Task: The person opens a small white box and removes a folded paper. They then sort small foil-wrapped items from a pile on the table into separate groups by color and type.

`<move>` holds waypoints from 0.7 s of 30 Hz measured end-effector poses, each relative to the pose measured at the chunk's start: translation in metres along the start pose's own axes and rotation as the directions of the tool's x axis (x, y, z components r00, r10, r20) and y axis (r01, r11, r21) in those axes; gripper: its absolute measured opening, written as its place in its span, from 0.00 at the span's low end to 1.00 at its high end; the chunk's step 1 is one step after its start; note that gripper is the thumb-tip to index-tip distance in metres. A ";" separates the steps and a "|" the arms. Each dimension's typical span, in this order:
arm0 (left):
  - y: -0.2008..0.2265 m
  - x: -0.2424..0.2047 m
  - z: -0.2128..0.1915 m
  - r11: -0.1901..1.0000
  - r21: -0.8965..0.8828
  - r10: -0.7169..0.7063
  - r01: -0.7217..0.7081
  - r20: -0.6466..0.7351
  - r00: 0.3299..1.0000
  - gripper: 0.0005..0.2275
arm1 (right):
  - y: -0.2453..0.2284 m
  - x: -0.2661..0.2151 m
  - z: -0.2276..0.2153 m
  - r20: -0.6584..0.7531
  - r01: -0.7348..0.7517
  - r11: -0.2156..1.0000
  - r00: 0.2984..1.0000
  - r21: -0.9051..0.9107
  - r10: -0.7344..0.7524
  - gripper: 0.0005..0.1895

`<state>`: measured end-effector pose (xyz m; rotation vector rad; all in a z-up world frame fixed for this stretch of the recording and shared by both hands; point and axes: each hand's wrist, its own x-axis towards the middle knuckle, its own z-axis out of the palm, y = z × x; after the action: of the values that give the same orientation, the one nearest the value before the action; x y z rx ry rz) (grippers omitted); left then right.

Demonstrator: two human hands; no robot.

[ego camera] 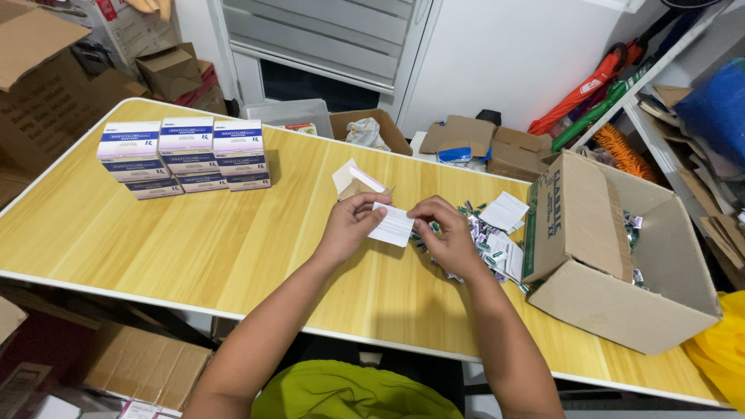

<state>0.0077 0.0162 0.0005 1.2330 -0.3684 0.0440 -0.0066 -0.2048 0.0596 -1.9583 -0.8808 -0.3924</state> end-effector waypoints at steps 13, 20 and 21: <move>0.034 -0.019 0.029 0.934 0.310 0.249 -0.180 -0.201 0.948 0.09 | 0.038 -0.005 0.020 0.067 -0.465 0.692 0.852 0.553 0.519 0.10; 0.041 -0.021 0.031 0.807 0.506 0.369 -0.305 -0.029 0.929 0.12 | 0.018 -0.005 0.013 -0.168 -0.219 0.976 0.962 -0.016 0.213 0.06; 0.042 -0.022 0.031 0.730 0.592 0.407 -0.342 0.025 0.913 0.13 | 0.013 -0.005 0.011 -0.167 -0.107 0.972 0.983 -0.208 0.073 0.05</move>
<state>-0.0305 0.0057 0.0413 1.7443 -0.5314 0.6189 -0.0020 -0.2021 0.0431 -2.1238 -0.6671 -0.6031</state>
